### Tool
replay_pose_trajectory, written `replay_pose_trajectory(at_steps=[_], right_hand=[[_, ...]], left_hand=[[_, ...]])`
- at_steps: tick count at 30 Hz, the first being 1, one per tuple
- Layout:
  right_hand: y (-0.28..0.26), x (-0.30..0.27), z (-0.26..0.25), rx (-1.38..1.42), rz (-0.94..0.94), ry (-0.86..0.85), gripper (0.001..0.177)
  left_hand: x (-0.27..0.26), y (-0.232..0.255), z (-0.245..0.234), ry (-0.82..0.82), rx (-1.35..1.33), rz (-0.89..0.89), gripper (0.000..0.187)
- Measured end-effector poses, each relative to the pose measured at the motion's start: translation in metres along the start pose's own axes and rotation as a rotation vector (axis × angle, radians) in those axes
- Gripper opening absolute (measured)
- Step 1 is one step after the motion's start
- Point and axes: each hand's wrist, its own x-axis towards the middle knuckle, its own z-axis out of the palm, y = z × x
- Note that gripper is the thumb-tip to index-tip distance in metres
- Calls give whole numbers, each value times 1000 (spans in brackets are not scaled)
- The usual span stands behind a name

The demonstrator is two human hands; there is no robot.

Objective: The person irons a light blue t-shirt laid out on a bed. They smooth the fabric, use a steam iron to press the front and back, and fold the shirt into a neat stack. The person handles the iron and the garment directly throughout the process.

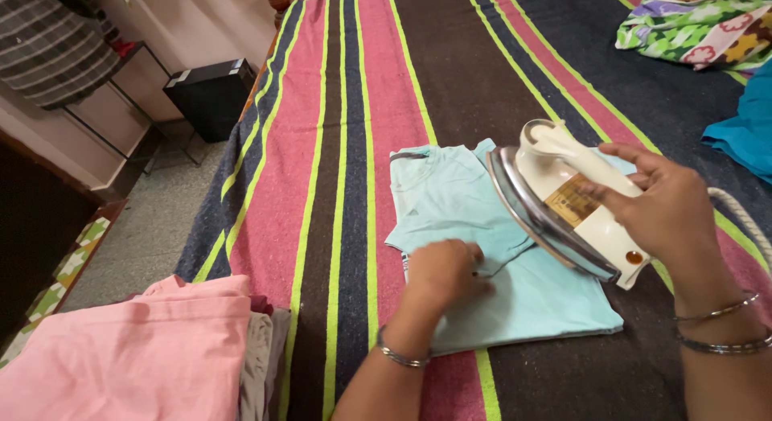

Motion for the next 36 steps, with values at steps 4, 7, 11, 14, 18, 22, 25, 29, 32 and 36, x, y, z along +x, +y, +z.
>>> replay_pose_trajectory(at_steps=[4, 7, 11, 14, 18, 22, 25, 29, 32, 36], right_hand=[[5, 5, -8, -59, -2, 38, 57], [7, 8, -11, -76, 26, 43, 58], [4, 5, -9, -72, -22, 65, 59], [1, -2, 2, -12, -65, 47, 59], [-7, -5, 20, 148, -73, -46, 58], [-19, -17, 35, 138, -14, -126, 57], [-31, -26, 44, 73, -2, -212, 53], [-42, -30, 51, -232, 59, -308, 51], [-44, -26, 51, -270, 87, -309, 51], [-39, -17, 55, -270, 71, -214, 50]], left_hand=[[3, 1, 17, -26, 118, 40, 28], [2, -1, 13, -43, 91, 73, 22], [1, -13, -9, -64, 3, -62, 22], [10, -31, -15, 285, 9, -114, 33], [17, -47, -8, 87, 183, -227, 92], [13, -56, -9, -126, 182, -401, 124], [10, -55, -13, -159, 176, -468, 138], [8, -52, -17, -213, 185, -508, 146], [8, -51, -18, -217, 183, -513, 146], [8, -51, -19, -222, 177, -513, 146]])
